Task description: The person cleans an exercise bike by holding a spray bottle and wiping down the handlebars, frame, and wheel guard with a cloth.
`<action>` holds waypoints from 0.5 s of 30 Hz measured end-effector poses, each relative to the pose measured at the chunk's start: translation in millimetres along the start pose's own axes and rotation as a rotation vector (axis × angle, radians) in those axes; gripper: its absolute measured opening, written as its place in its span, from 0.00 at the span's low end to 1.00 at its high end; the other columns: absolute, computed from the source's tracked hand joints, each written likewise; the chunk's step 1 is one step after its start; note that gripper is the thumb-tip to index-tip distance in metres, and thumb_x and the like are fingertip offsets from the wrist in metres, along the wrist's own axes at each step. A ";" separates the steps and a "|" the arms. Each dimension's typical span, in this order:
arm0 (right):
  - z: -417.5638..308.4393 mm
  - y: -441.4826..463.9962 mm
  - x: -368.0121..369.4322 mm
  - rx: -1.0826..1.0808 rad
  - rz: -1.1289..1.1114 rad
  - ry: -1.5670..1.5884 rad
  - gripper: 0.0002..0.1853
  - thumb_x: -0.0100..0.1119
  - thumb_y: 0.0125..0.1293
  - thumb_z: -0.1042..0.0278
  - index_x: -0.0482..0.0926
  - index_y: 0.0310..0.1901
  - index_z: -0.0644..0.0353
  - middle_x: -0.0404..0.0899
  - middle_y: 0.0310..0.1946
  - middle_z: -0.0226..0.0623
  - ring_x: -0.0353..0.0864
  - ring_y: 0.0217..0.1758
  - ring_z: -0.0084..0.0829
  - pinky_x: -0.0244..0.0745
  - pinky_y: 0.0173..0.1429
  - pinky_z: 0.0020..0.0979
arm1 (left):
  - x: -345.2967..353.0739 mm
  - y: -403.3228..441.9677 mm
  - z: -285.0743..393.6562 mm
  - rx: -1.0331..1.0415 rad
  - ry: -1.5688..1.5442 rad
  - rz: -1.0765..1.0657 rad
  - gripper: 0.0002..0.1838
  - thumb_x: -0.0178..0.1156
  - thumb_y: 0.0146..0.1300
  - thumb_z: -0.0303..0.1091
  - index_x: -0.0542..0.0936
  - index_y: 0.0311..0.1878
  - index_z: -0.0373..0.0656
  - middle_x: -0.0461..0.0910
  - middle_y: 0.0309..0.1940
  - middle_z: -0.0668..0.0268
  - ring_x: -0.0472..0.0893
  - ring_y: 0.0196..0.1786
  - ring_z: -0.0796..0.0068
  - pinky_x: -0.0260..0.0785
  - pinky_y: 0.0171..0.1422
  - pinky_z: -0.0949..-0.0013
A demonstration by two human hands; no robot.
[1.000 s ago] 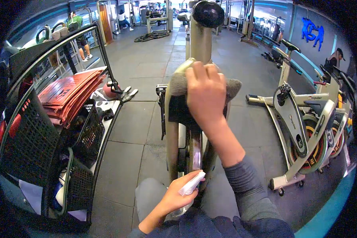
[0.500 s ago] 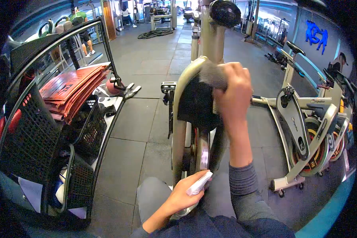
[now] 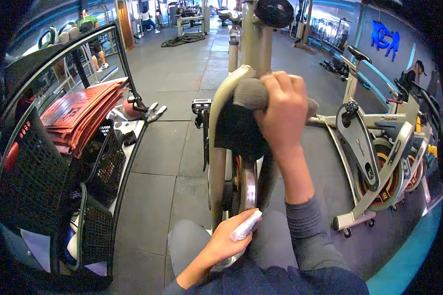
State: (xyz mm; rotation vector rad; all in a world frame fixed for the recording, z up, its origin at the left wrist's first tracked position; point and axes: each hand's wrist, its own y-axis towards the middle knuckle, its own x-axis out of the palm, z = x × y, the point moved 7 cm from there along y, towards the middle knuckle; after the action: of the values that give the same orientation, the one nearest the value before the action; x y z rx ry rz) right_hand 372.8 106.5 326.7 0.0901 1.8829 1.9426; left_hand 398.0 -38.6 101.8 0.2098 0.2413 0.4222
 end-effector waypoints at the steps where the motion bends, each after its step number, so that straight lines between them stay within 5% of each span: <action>1: -6.1 4.1 4.9 -0.037 -0.001 0.003 0.05 0.56 0.51 0.72 0.78 0.31 0.58 0.77 0.36 0.35 0.75 0.45 0.40 0.73 0.45 0.39 | 0.6 0.0 0.1 -0.003 0.001 -0.007 0.30 0.60 0.57 0.23 0.70 0.65 0.35 0.81 0.55 0.59 0.79 0.54 0.74 0.71 0.58 0.72; 6: -28.5 7.8 19.5 -0.191 -0.031 -0.011 0.04 0.56 0.51 0.69 0.77 0.30 0.57 0.75 0.33 0.34 0.76 0.42 0.37 0.74 0.43 0.37 | 0.2 0.0 1.3 -0.054 -0.021 -0.015 0.30 0.60 0.57 0.22 0.70 0.65 0.35 0.81 0.55 0.60 0.79 0.55 0.75 0.71 0.59 0.72; 8: -38.7 -3.5 19.8 -0.338 -0.013 0.248 0.05 0.57 0.51 0.68 0.77 0.30 0.56 0.75 0.31 0.32 0.76 0.41 0.35 0.75 0.43 0.36 | 0.9 0.1 0.5 -0.036 -0.037 -0.017 0.30 0.59 0.57 0.22 0.70 0.65 0.35 0.81 0.54 0.60 0.79 0.55 0.75 0.70 0.59 0.72; 9: -37.9 -10.7 21.2 -0.331 -0.151 0.275 0.17 0.63 0.43 0.75 0.81 0.39 0.55 0.79 0.39 0.31 0.77 0.47 0.37 0.75 0.48 0.36 | 1.2 0.9 0.0 -0.016 -0.052 -0.018 0.30 0.59 0.57 0.22 0.70 0.65 0.35 0.81 0.54 0.60 0.79 0.55 0.75 0.70 0.59 0.72; 10: -33.4 -12.7 19.6 -0.332 -0.147 0.276 0.17 0.63 0.43 0.75 0.81 0.39 0.55 0.79 0.39 0.31 0.77 0.47 0.37 0.75 0.48 0.36 | 1.6 1.2 -1.9 -0.014 -0.049 -0.018 0.30 0.59 0.57 0.22 0.70 0.65 0.35 0.81 0.54 0.60 0.79 0.55 0.75 0.70 0.59 0.72; 12: -23.2 -16.0 7.8 -0.317 0.023 0.206 0.09 0.57 0.52 0.69 0.81 0.37 0.54 0.80 0.40 0.29 0.79 0.49 0.32 0.74 0.46 0.35 | 0.5 0.2 -3.2 0.010 -0.003 -0.013 0.30 0.60 0.57 0.22 0.69 0.66 0.35 0.81 0.55 0.61 0.78 0.56 0.75 0.70 0.59 0.72; 15: -13.3 -15.1 1.3 -0.212 0.005 0.260 0.11 0.57 0.55 0.70 0.81 0.40 0.54 0.81 0.45 0.29 0.78 0.52 0.32 0.74 0.47 0.35 | -0.2 -0.6 -1.3 -0.065 -0.032 -0.020 0.30 0.60 0.57 0.22 0.69 0.66 0.36 0.81 0.55 0.61 0.78 0.57 0.75 0.70 0.60 0.72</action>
State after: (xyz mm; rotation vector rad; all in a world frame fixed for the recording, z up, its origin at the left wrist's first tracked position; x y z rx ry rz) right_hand 371.0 94.3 310.8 -0.2315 1.8153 2.2344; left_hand 397.6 -39.0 100.5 0.1501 0.1974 0.4058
